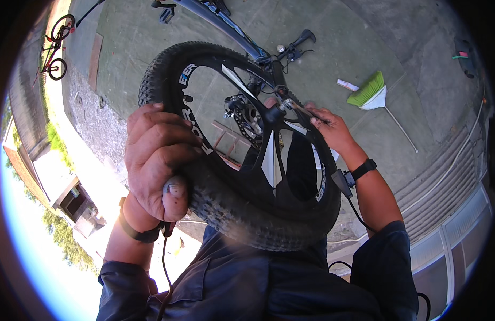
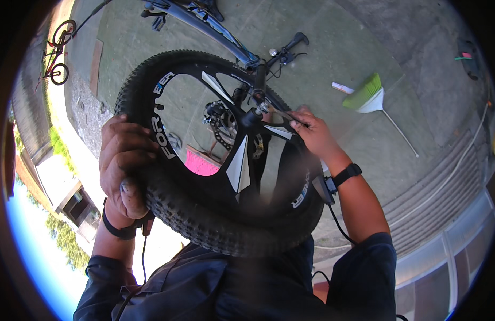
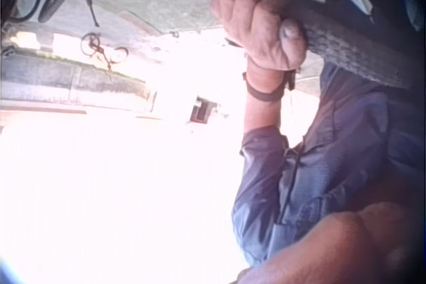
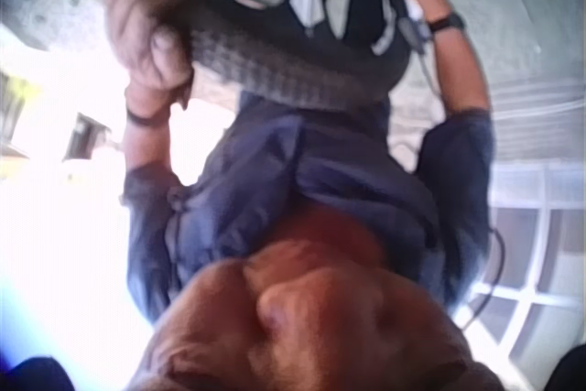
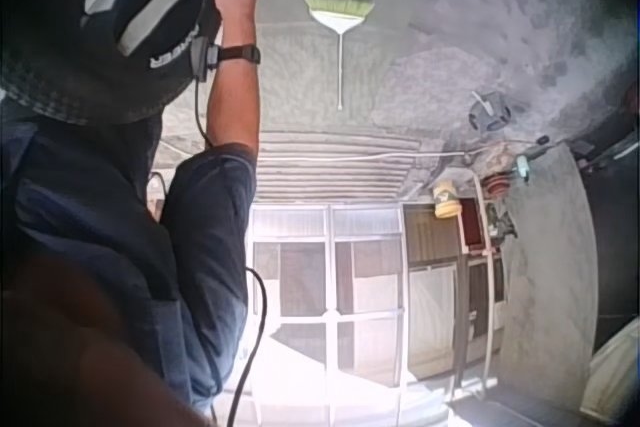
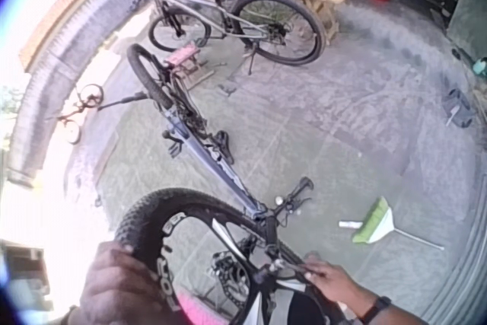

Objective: The person uses a wrench to tighten bolts on a bicycle wheel's disc brake assembly and then handles a chainring component.

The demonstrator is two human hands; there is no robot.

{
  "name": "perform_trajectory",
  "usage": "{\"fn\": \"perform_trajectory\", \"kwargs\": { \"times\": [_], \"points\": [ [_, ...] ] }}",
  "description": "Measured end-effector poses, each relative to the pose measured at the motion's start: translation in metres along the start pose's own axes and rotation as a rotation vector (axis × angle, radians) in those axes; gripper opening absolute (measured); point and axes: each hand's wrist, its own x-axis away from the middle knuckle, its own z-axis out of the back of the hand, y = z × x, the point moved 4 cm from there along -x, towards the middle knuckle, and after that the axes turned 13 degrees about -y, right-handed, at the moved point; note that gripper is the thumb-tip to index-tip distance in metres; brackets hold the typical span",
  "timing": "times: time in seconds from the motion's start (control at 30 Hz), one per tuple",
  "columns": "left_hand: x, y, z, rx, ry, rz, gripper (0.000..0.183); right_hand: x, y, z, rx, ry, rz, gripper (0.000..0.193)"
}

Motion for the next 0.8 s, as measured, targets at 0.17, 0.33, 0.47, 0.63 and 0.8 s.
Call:
{"fn": "perform_trajectory", "kwargs": {
  "times": [0.17,0.33,0.47,0.63,0.8],
  "points": [
    [0.001,0.001,-0.001,-0.001,0.004,-0.006,0.028,-0.008,0.009,-0.005,-0.084,-0.013,0.067,0.028],
    [0.001,0.004,-0.002,-0.012,0.022,-0.017,0.028,0.000,0.003,-0.013,-0.016,0.039,-0.013,0.029],
    [0.000,0.004,-0.003,-0.020,0.028,-0.045,0.027,0.005,0.001,-0.014,-0.016,0.066,-0.029,0.030],
    [-0.002,0.007,-0.005,-0.042,0.047,-0.057,0.027,0.021,-0.029,-0.023,-0.115,0.045,-0.329,0.031],
    [-0.006,0.012,-0.006,-0.067,0.045,-0.070,0.025,0.025,-0.076,-0.025,-0.019,0.015,-0.412,0.032]
  ]
}}
